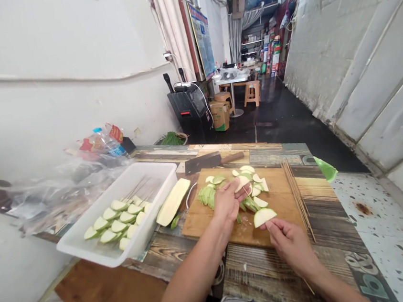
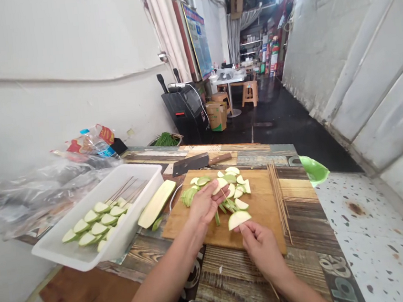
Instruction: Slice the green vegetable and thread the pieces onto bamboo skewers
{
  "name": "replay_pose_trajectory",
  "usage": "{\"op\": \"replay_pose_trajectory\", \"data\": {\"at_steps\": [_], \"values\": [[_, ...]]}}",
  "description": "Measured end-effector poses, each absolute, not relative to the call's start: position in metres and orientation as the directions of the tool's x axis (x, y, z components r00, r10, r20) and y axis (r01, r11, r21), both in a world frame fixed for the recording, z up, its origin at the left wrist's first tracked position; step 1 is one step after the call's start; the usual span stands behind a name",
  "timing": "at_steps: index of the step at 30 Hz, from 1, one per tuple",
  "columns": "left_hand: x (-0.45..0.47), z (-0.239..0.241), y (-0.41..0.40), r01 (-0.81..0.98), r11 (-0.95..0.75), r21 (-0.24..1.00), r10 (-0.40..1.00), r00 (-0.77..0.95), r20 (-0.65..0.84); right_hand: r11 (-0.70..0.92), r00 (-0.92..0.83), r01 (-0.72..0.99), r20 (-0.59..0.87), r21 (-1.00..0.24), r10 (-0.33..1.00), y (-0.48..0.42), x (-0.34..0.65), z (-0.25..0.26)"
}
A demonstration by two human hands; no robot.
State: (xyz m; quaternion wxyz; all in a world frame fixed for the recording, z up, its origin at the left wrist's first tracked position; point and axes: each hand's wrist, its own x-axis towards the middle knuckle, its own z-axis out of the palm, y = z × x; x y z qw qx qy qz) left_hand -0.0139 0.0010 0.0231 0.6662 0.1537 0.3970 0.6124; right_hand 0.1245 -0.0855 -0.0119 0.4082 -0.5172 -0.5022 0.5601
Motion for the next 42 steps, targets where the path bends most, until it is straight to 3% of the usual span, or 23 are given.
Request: {"op": "replay_pose_trajectory", "data": {"at_steps": [4, 7, 14, 24, 33, 38, 42], "values": [[-0.013, 0.02, 0.001, -0.69, 0.196, 0.697, 0.94, -0.07, -0.334, -0.323, -0.156, -0.171, -0.298, -0.931, 0.942, -0.086, 0.118, -0.017], [-0.012, 0.019, 0.001, -0.698, 0.193, 0.69, 0.937, -0.077, -0.341, -0.327, -0.159, -0.208, -0.298, -0.922, 0.941, -0.086, 0.116, -0.02], [-0.012, 0.017, 0.001, -0.691, 0.206, 0.693, 0.936, -0.068, -0.346, -0.222, -0.105, -0.108, -0.211, -0.969, 0.972, -0.086, 0.116, -0.024], [0.003, 0.021, -0.01, -0.667, 0.287, 0.688, 0.925, 0.008, -0.379, 0.049, -0.044, 0.261, 0.038, -0.964, 0.998, -0.08, 0.126, -0.015], [0.01, 0.024, -0.014, -0.643, 0.288, 0.71, 0.928, 0.003, -0.374, 0.148, 0.01, 0.367, 0.163, -0.918, 0.987, -0.084, 0.131, -0.018], [0.021, 0.017, -0.023, -0.616, 0.306, 0.726, 0.938, 0.063, -0.342, 0.069, -0.008, 0.261, 0.069, -0.963, 0.998, -0.08, 0.134, -0.02], [0.029, 0.02, -0.03, -0.601, 0.302, 0.74, 0.94, 0.056, -0.338, 0.123, 0.026, 0.345, 0.141, -0.931, 0.99, -0.08, 0.137, -0.021]]}}
